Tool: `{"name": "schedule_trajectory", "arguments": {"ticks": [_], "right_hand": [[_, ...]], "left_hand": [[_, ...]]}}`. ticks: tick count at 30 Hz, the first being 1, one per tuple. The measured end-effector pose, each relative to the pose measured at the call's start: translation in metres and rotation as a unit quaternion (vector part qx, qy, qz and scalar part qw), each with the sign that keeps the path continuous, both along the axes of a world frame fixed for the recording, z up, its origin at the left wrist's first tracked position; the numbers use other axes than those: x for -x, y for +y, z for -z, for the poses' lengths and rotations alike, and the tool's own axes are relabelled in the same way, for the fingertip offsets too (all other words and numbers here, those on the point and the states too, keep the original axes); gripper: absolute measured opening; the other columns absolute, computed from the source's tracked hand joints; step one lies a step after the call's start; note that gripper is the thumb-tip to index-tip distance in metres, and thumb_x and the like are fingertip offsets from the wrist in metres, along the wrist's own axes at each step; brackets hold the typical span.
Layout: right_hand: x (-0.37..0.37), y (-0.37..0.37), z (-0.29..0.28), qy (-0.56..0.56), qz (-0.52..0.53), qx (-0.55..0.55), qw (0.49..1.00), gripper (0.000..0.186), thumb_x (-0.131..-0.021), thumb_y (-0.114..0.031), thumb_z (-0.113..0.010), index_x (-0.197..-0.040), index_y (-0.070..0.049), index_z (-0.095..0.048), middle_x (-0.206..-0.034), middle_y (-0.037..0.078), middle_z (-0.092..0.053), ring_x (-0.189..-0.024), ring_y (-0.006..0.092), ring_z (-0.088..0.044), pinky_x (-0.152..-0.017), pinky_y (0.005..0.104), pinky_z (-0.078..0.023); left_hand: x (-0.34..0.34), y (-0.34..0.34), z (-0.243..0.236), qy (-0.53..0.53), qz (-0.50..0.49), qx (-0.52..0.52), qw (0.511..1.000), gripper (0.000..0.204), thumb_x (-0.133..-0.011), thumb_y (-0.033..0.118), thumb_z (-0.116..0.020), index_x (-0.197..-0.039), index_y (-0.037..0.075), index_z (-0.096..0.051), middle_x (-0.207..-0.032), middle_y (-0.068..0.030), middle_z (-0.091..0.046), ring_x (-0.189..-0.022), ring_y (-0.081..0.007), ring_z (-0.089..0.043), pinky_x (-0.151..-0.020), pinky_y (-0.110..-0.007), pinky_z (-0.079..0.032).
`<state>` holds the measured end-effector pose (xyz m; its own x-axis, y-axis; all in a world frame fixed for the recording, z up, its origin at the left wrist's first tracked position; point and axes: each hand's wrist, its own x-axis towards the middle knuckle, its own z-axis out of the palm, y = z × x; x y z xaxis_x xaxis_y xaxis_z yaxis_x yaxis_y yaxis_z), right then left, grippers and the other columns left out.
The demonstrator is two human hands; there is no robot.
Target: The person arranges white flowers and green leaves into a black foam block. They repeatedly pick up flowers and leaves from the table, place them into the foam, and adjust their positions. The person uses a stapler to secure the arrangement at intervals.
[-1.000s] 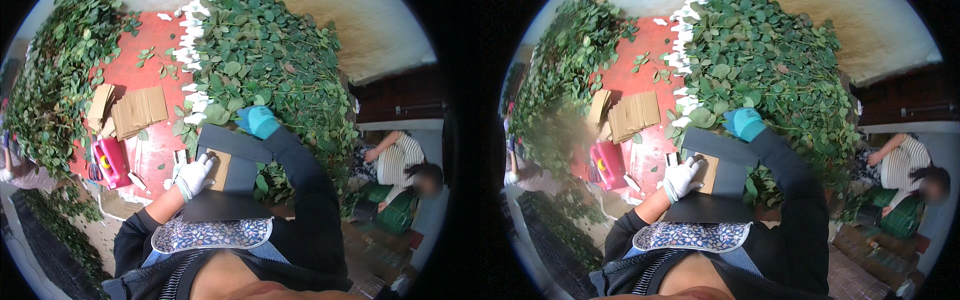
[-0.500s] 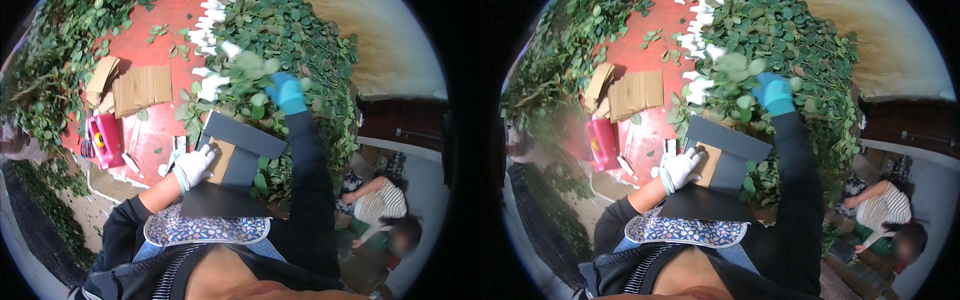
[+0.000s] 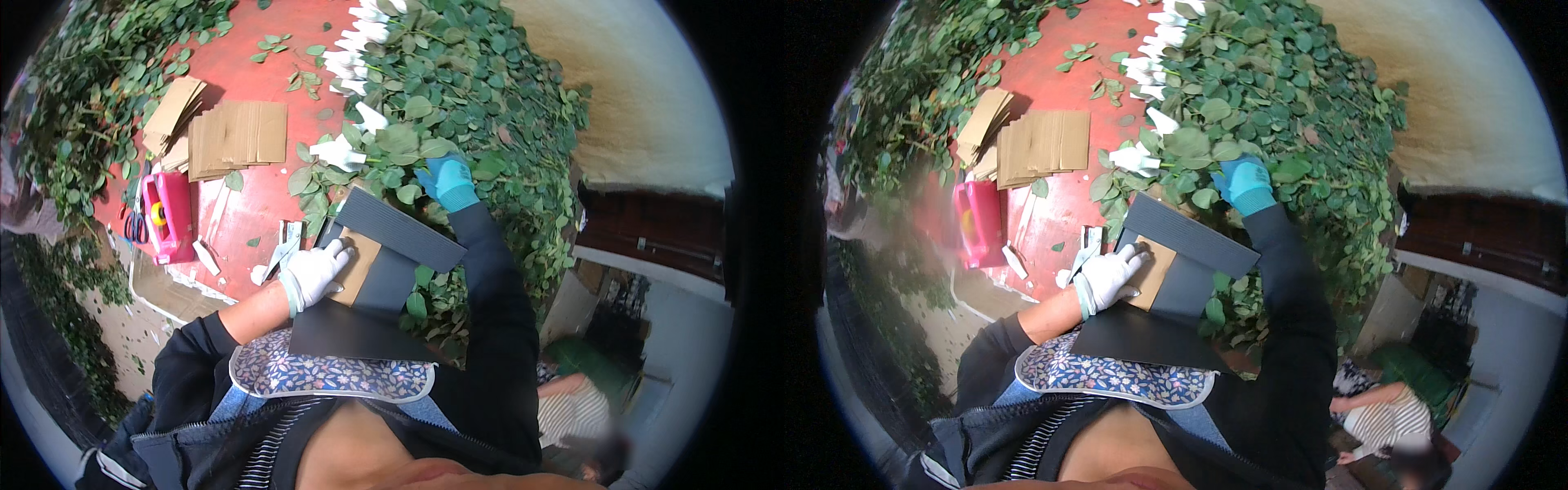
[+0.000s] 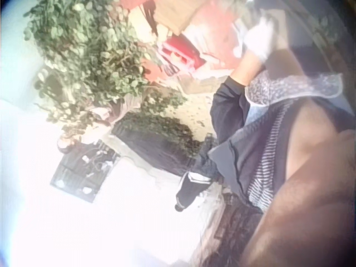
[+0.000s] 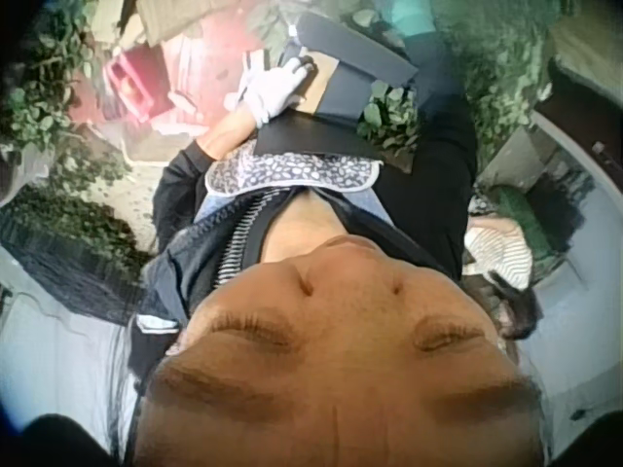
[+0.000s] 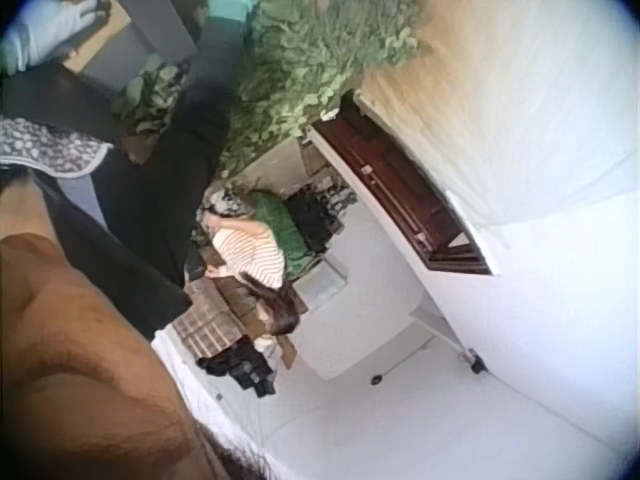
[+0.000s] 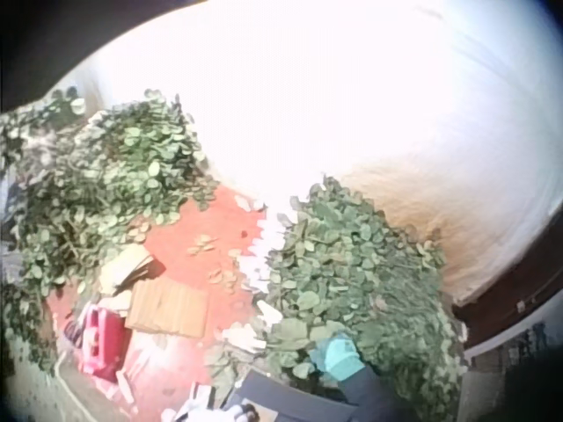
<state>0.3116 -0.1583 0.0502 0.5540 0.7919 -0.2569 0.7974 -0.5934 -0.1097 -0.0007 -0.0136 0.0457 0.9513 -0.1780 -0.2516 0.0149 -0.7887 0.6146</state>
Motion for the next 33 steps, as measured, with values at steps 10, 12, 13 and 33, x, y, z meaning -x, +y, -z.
{"name": "schedule_trajectory", "arguments": {"ticks": [10,12,13,33], "right_hand": [[-0.015,-0.047,-0.010,-0.210,-0.029,-0.177,0.961,0.023,-0.082,-0.025,-0.070,-0.097,-0.007,-0.069,-0.093,0.010,-0.065,-0.081,0.0321,-0.061,-0.069,0.0395,-0.050],[-0.014,-0.095,-0.047,-0.485,-0.054,-0.140,0.862,0.017,-0.091,-0.021,-0.065,-0.102,-0.009,-0.067,-0.079,0.002,-0.058,-0.066,0.0179,-0.054,-0.053,0.0309,-0.045],[-0.010,-0.113,-0.076,-0.523,-0.029,-0.174,0.834,0.016,-0.090,-0.022,-0.065,-0.100,-0.009,-0.066,-0.078,0.003,-0.059,-0.066,0.0194,-0.055,-0.053,0.0318,-0.045],[0.220,-0.169,0.005,0.233,-0.046,0.041,0.970,0.022,-0.089,-0.025,-0.060,-0.092,-0.004,-0.063,-0.084,0.019,-0.064,-0.073,0.0408,-0.061,-0.062,0.0484,-0.048]], "left_hand": [[0.002,0.003,-0.006,-0.030,-0.003,0.005,1.000,0.074,-0.073,0.025,-0.077,-0.137,0.011,-0.044,-0.137,-0.0121,-0.045,-0.090,-0.0310,-0.066,-0.075,-0.041,-0.054],[0.001,0.003,-0.004,-0.017,0.001,0.012,1.000,0.071,-0.076,0.027,-0.076,-0.138,0.013,-0.044,-0.138,-0.0104,-0.046,-0.090,-0.0321,-0.066,-0.079,-0.041,-0.053],[0.002,0.001,0.001,-0.003,-0.003,0.012,1.000,0.068,-0.075,0.026,-0.077,-0.135,0.014,-0.047,-0.139,-0.0110,-0.046,-0.090,-0.0321,-0.066,-0.078,-0.041,-0.053],[0.001,0.032,0.094,-0.082,-0.040,0.358,0.929,0.035,-0.086,0.008,-0.066,-0.120,0.005,-0.060,-0.137,-0.0117,-0.054,-0.124,-0.0299,-0.054,-0.101,-0.035,-0.046]]}}
